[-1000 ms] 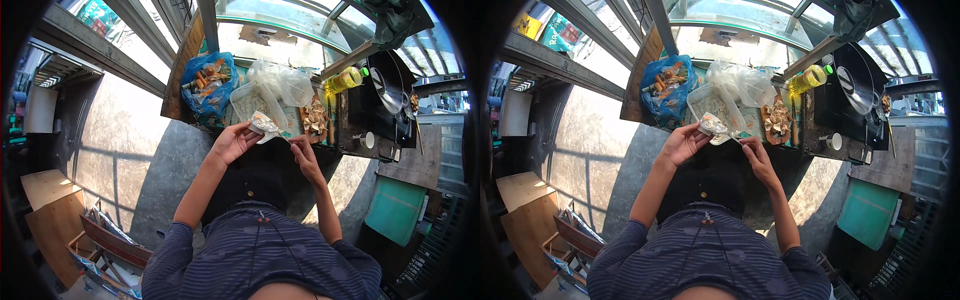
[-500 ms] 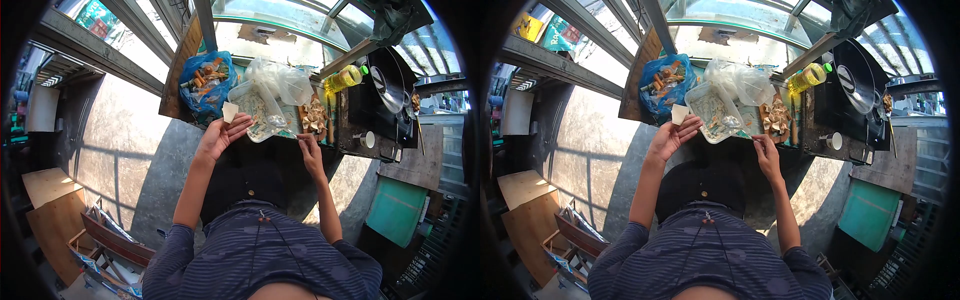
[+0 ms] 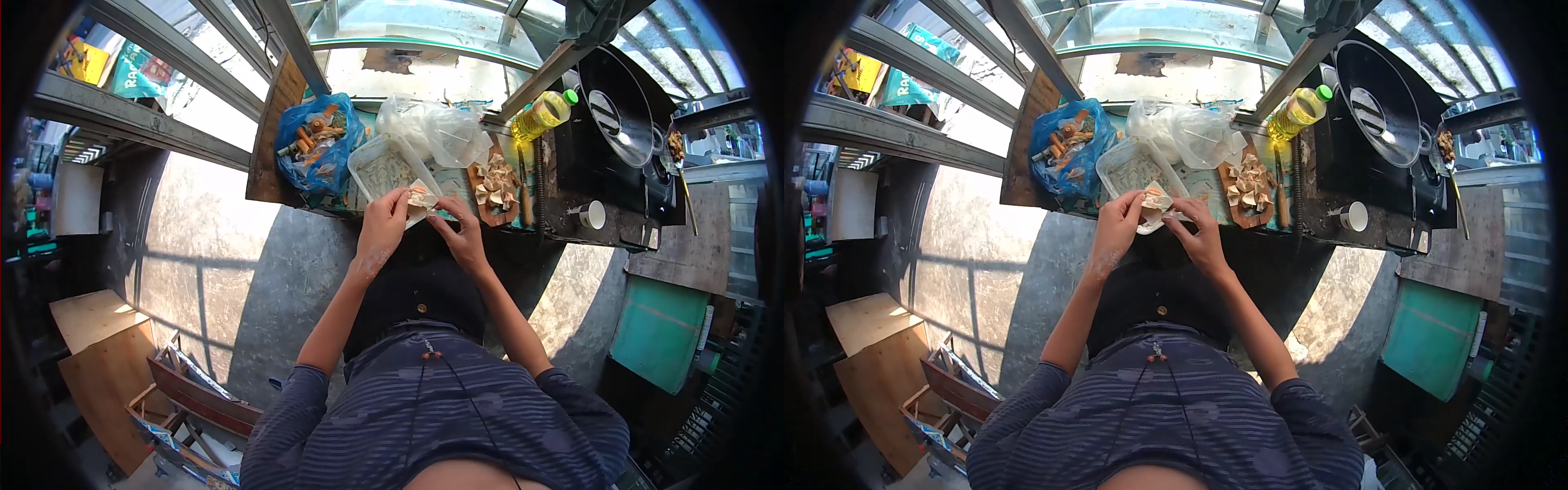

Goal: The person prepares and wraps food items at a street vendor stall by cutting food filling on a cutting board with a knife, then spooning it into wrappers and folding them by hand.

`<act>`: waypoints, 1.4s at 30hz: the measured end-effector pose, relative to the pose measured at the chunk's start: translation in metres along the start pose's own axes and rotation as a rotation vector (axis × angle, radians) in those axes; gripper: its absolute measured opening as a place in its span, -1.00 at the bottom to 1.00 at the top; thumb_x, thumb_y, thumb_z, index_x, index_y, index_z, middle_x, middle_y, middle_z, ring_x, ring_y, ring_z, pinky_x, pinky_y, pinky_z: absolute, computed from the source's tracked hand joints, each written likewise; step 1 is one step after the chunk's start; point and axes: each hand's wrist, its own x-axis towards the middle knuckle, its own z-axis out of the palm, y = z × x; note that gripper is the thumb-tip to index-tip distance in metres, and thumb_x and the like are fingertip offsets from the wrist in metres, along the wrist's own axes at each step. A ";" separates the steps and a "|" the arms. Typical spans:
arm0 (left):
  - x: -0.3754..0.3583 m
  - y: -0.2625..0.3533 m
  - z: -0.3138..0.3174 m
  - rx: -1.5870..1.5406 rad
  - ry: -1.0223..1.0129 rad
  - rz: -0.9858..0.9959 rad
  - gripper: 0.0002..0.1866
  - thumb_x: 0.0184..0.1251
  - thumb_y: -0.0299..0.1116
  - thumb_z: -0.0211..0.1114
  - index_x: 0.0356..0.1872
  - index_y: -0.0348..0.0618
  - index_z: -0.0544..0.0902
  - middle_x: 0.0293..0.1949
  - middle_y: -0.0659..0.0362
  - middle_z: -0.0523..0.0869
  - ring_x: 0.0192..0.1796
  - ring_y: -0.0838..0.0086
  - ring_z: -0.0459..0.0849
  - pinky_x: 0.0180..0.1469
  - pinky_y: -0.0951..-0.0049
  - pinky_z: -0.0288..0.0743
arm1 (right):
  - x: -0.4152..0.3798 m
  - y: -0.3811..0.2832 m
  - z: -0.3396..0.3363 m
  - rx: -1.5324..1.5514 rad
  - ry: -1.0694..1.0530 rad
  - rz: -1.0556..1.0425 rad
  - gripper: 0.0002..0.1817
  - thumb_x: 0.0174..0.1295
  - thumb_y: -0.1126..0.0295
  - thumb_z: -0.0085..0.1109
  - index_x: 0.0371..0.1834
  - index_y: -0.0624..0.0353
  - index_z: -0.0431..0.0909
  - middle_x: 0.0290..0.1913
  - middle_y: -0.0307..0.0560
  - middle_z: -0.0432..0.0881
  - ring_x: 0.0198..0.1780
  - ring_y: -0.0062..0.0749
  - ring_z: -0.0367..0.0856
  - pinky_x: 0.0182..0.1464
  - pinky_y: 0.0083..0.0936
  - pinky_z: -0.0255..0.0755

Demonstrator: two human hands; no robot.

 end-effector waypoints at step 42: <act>-0.044 0.046 0.186 -0.462 -0.187 -0.041 -0.63 0.41 -0.40 0.18 0.19 -0.30 0.50 -0.03 0.14 0.67 -0.09 0.52 0.67 0.00 0.53 0.52 | -0.045 0.031 -0.179 0.757 0.088 0.266 -0.77 0.17 0.54 0.25 -0.09 0.31 0.61 -0.15 -0.19 0.66 -0.14 -0.60 0.59 -0.02 -0.63 0.43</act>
